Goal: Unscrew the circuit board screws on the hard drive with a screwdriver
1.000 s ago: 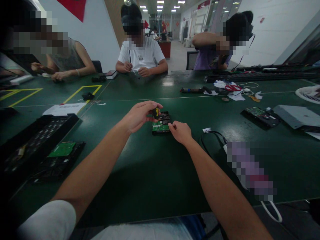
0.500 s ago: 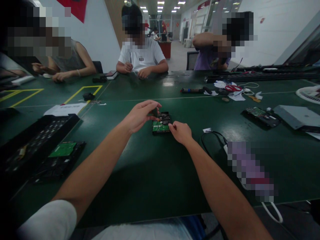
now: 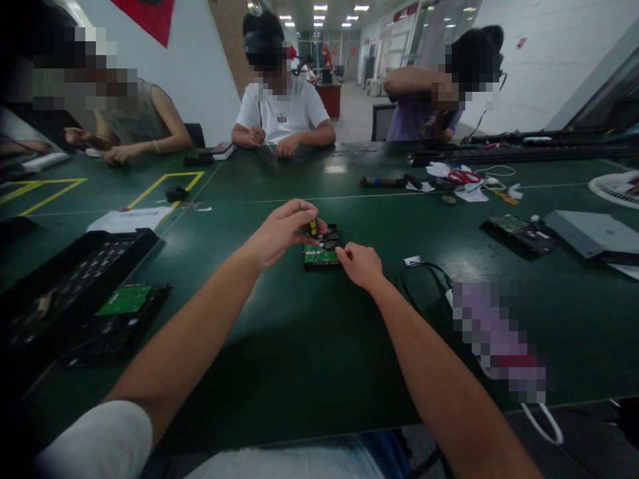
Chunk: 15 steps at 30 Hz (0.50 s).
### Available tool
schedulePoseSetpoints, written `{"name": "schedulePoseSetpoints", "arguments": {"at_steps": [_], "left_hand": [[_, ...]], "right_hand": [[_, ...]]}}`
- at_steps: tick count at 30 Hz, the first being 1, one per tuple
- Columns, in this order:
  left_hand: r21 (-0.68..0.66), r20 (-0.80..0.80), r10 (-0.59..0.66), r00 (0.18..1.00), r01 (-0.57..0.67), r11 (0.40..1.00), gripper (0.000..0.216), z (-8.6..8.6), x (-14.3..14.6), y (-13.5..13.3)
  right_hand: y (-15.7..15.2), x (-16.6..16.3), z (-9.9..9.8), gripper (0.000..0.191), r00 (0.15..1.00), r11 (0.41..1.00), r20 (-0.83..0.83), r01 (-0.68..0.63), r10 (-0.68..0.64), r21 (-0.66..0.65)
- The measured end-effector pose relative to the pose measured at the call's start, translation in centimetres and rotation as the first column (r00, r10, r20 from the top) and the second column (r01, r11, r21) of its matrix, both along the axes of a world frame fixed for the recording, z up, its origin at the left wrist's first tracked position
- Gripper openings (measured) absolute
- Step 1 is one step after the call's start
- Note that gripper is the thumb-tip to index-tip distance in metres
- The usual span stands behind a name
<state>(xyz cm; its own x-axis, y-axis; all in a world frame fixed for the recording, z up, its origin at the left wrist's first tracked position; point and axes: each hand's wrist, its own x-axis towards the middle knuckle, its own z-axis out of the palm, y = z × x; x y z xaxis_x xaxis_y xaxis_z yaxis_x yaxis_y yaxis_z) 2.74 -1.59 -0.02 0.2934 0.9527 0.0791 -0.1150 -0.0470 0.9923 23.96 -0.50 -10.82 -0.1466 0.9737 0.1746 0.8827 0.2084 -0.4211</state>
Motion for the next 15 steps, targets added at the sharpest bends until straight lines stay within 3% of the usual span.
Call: {"name": "schedulePoseSetpoints", "arguments": {"at_steps": [15], "left_hand": [[0.053, -0.023, 0.029, 0.999, -0.028, 0.998, 0.022, -0.11, -0.48, 0.43]], "right_hand": [[0.09, -0.02, 0.04, 0.042, 1.000, 1.000, 0.000, 0.017, -0.017, -0.022]]}}
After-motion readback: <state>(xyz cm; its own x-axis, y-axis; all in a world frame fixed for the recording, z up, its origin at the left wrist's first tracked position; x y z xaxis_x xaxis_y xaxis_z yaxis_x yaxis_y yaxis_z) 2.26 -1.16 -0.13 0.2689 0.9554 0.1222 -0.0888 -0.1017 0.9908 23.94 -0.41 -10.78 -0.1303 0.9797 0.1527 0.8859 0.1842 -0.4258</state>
